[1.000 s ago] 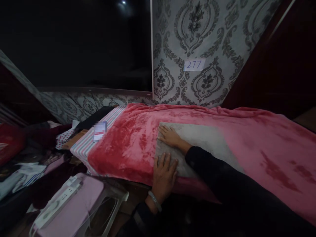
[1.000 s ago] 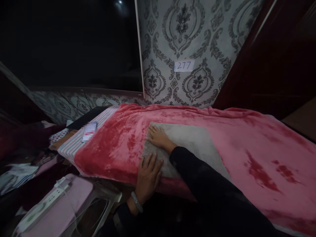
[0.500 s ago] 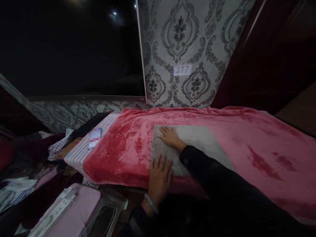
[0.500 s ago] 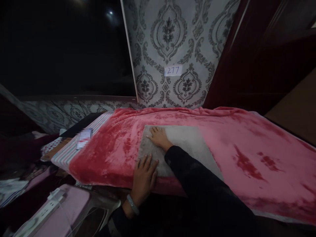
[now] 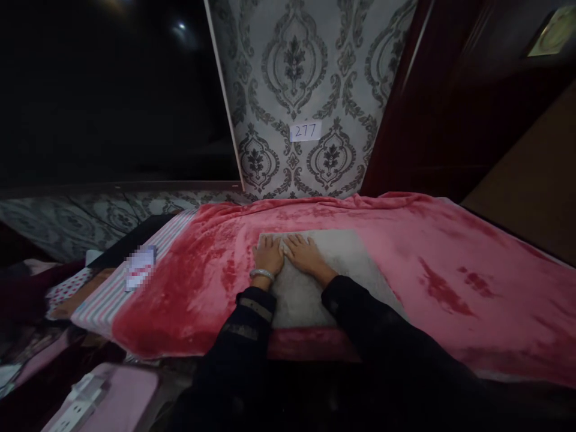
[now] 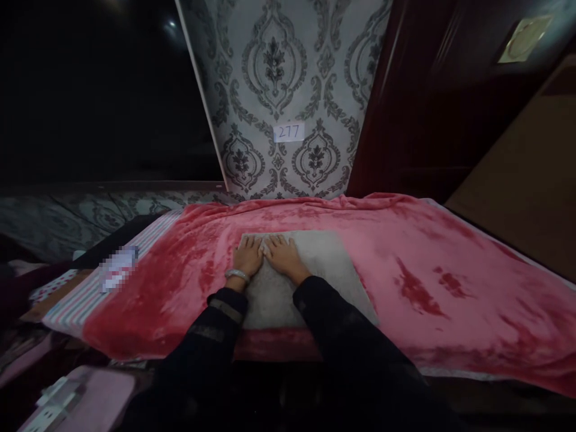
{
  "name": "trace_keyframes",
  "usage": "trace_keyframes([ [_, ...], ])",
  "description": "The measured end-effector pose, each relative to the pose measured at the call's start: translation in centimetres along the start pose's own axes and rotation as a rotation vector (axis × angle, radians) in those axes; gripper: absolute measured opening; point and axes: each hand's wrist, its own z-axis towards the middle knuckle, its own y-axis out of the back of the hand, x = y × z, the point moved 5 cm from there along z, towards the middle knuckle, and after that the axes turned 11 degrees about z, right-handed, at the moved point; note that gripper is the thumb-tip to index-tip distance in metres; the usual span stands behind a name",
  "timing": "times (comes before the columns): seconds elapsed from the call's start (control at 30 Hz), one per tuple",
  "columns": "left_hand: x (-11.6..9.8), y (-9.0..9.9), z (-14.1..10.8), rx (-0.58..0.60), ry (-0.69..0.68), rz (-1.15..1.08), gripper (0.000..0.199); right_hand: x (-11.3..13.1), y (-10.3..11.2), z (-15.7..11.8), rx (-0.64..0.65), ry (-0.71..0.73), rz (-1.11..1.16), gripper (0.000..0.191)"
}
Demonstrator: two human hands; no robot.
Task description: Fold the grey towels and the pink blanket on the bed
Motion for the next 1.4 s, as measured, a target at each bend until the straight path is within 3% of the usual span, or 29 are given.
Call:
trace_keyframes([
  [0.1, 0.4, -1.4, -0.3, -0.030, -0.009, 0.070, 0.049, -1.1, 0.4, -0.1, -0.010, -0.031, 0.008, 0.056],
  [0.27, 0.4, -1.5, -0.1, -0.017, -0.011, 0.099, 0.052, -6.1, 2.1, -1.2, -0.035, -0.264, -0.017, 0.060],
  [0.47, 0.2, -1.4, 0.1, -0.025, -0.015, 0.069, 0.052, -11.8, 3.4, -4.9, -0.106, -0.394, -0.064, 0.060],
  [0.7, 0.5, -1.7, 0.3, -0.001, -0.011, 0.042, 0.053, -15.1, 4.4, -9.2, -0.099, -0.532, 0.004, 0.062],
  [0.83, 0.4, -1.3, 0.4, 0.017, -0.021, 0.035, 0.054, -13.6, 5.4, -11.4, -0.120, -0.582, 0.011, 0.063],
  [1.0, -0.3, 0.1, -0.1, 0.059, -0.004, 0.042, 0.058, -5.7, 4.2, -12.3, -0.106, -0.290, -0.002, 0.063],
  [1.13, -1.2, 1.0, -3.4, 0.074, -0.119, 0.075, 0.062, -1.0, 1.8, -12.5, -0.014, -0.158, -0.017, 0.061],
  [1.27, -1.4, 0.1, -8.3, 0.101, -0.246, 0.122, 0.061, -0.5, 0.8, -12.6, -0.038, -0.146, -0.043, 0.061],
  [1.4, -0.8, -0.9, -10.0, 0.091, -0.226, 0.141, 0.062, -2.5, 1.2, -13.4, -0.065, -0.157, -0.053, 0.063],
])
